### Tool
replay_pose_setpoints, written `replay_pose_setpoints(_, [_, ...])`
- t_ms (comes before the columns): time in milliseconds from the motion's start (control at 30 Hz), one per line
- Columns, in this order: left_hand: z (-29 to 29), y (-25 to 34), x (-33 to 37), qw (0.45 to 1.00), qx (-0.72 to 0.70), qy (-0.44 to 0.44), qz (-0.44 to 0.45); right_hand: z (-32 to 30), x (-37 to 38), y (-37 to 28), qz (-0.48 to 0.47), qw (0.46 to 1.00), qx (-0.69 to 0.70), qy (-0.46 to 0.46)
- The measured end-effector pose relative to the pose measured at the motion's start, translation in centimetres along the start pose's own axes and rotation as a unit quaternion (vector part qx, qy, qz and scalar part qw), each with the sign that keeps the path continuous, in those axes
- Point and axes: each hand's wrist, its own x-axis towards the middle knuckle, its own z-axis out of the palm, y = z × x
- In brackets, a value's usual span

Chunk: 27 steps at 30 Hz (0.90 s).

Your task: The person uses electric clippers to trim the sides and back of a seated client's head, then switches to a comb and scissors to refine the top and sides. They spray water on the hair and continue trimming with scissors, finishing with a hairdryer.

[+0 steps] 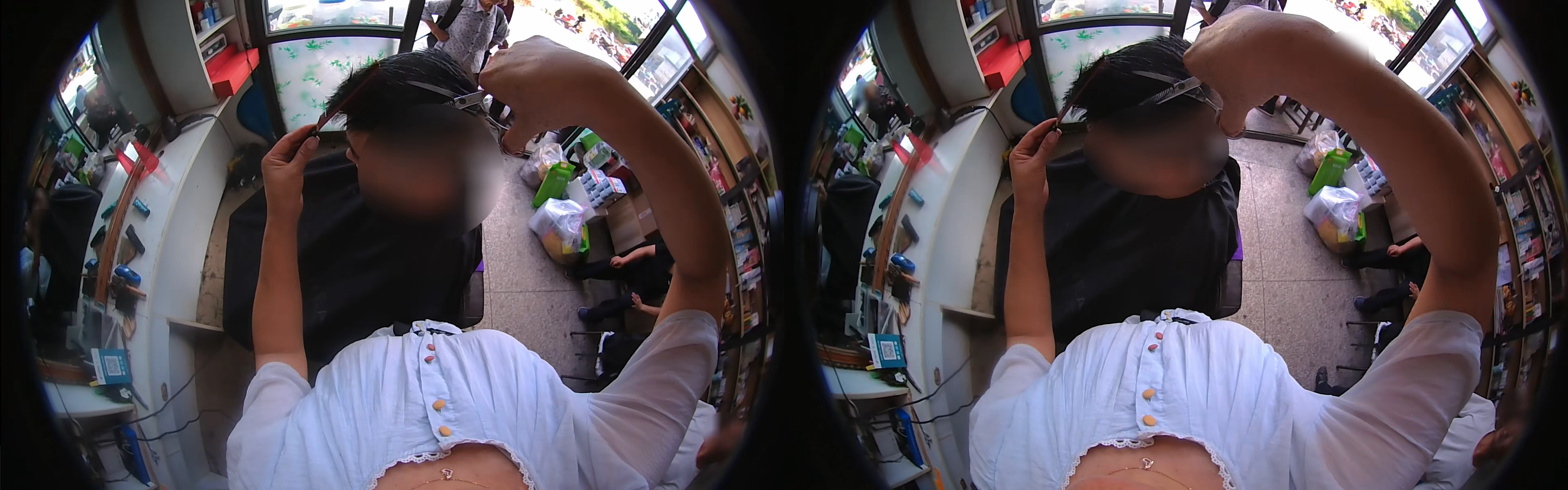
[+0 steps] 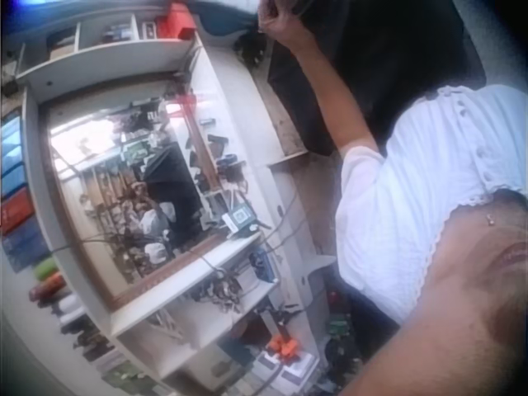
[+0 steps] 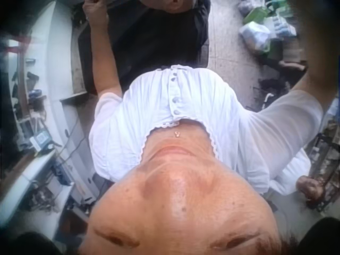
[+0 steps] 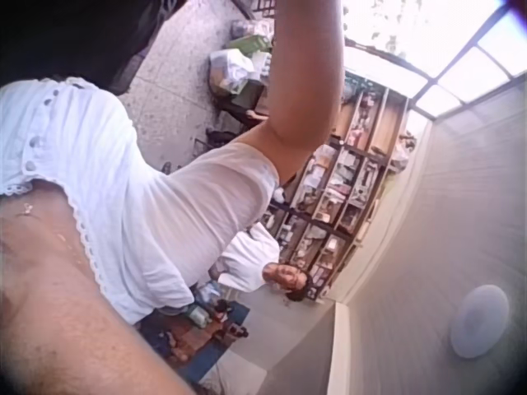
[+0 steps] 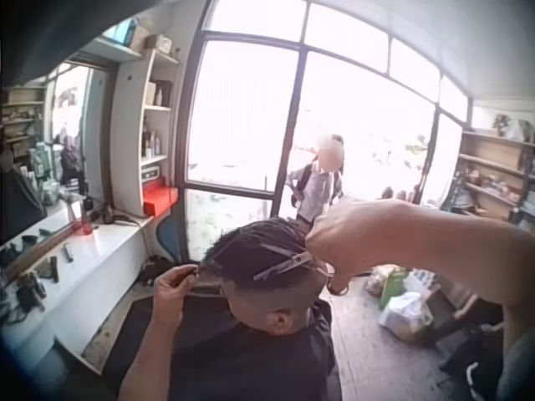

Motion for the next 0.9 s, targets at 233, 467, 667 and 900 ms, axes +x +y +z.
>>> replay_pose_setpoints(233, [4.2, 5.4, -0.4, 0.932, 0.295, -0.165, 0.128, 2.9, 0.1, 3.8, -0.148, 0.969, 0.112, 0.165])
replay_pose_setpoints(467, [0.7, 7.1, 0.4, 0.938, 0.331, -0.018, 0.101, 4.9, 0.0, 3.6, -0.084, 0.985, 0.134, 0.07])
replay_pose_setpoints(667, [6.6, 7.3, 0.2, 0.882, 0.376, -0.205, 0.199, 7.1, -1.3, 5.8, -0.028, 0.979, 0.197, 0.054])
replay_pose_setpoints(900, [4.9, 8.5, 2.0, 0.902, 0.401, -0.038, 0.155, 7.7, -3.3, 5.0, -0.032, 0.978, 0.204, 0.036])
